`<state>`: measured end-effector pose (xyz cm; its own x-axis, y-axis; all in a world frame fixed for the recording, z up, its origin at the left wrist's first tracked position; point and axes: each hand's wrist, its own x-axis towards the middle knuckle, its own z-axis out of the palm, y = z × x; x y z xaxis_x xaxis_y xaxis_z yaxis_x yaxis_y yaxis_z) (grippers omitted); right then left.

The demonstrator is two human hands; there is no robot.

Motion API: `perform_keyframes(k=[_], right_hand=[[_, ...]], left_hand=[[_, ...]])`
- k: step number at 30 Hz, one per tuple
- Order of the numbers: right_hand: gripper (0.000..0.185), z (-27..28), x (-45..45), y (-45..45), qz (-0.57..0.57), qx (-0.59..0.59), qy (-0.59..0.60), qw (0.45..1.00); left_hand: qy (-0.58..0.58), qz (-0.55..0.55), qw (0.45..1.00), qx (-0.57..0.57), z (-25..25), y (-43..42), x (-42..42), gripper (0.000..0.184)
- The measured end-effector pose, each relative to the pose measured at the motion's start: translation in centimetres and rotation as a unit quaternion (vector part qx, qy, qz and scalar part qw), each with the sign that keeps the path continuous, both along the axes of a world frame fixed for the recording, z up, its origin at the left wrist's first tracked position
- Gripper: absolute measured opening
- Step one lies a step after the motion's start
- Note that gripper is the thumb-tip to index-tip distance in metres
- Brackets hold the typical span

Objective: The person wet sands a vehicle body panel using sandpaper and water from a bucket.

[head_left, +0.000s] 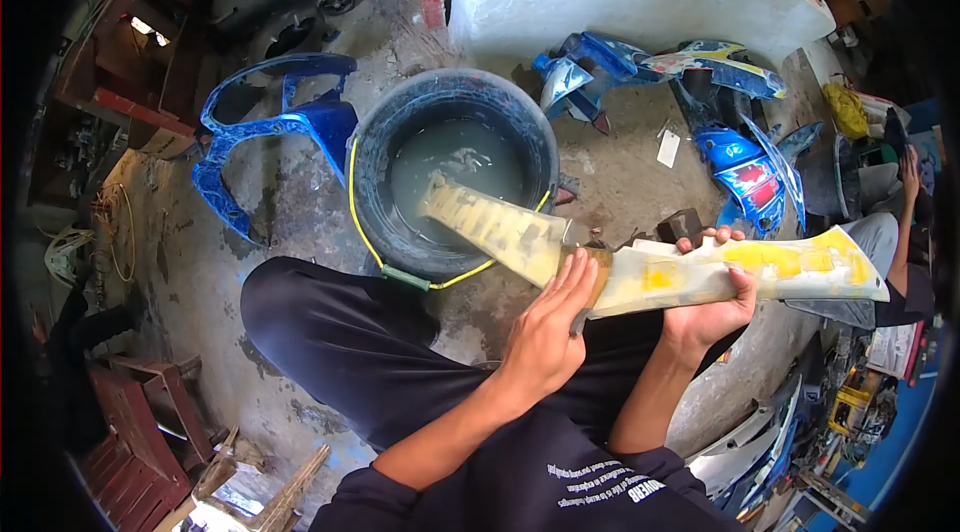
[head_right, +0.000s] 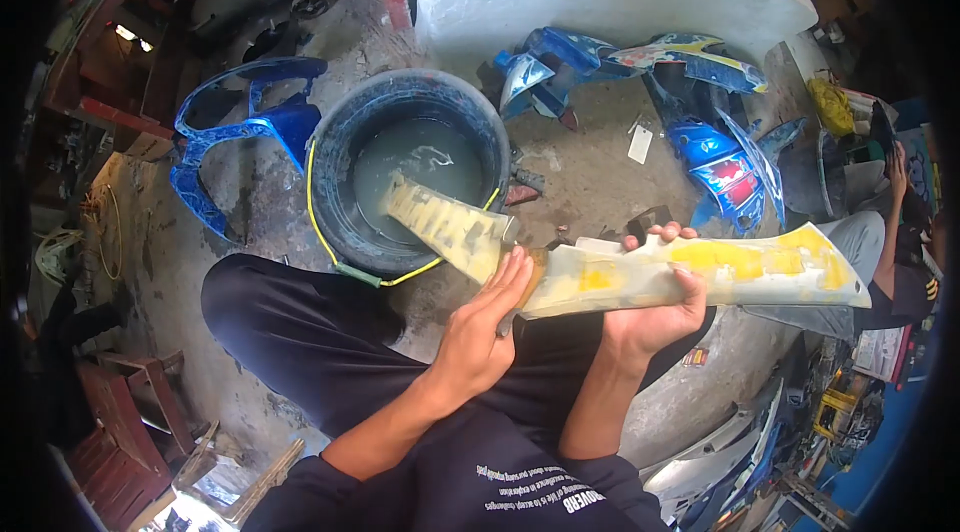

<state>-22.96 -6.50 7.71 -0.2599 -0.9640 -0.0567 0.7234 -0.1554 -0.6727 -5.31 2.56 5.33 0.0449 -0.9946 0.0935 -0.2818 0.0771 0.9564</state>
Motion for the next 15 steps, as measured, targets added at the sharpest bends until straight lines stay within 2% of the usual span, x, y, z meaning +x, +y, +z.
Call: perform_keyframes(k=[2,4,5,9,13,15], right_hand=[[0.045,0.1,0.0,0.0,0.008,-0.006,-0.002,1.0],[0.045,-0.2,-0.2,0.1,0.018,0.0,0.014,1.0],[0.045,-0.2,-0.3,0.1,0.018,-0.001,0.014,1.0],[0.046,0.0,-0.5,0.2,0.024,-0.017,0.005,1.0],[0.049,-0.3,0.1,0.3,0.019,-0.02,0.006,1.0],[0.049,-0.4,0.2,0.0,0.033,-0.027,0.006,0.999]], left_hand=[[-0.032,0.011,0.999,0.027,-2.0,-0.6,1.0,0.072],[-0.058,0.067,0.994,0.065,-6.2,-2.7,2.3,0.071],[-0.062,0.045,0.995,0.06,-6.8,-3.1,2.8,0.069],[0.01,0.016,0.999,0.051,-2.2,-1.8,1.4,0.067],[-0.074,0.053,0.992,0.093,-5.9,-4.3,3.5,0.067],[-0.045,0.042,0.995,0.077,-4.3,-3.7,2.2,0.067]])
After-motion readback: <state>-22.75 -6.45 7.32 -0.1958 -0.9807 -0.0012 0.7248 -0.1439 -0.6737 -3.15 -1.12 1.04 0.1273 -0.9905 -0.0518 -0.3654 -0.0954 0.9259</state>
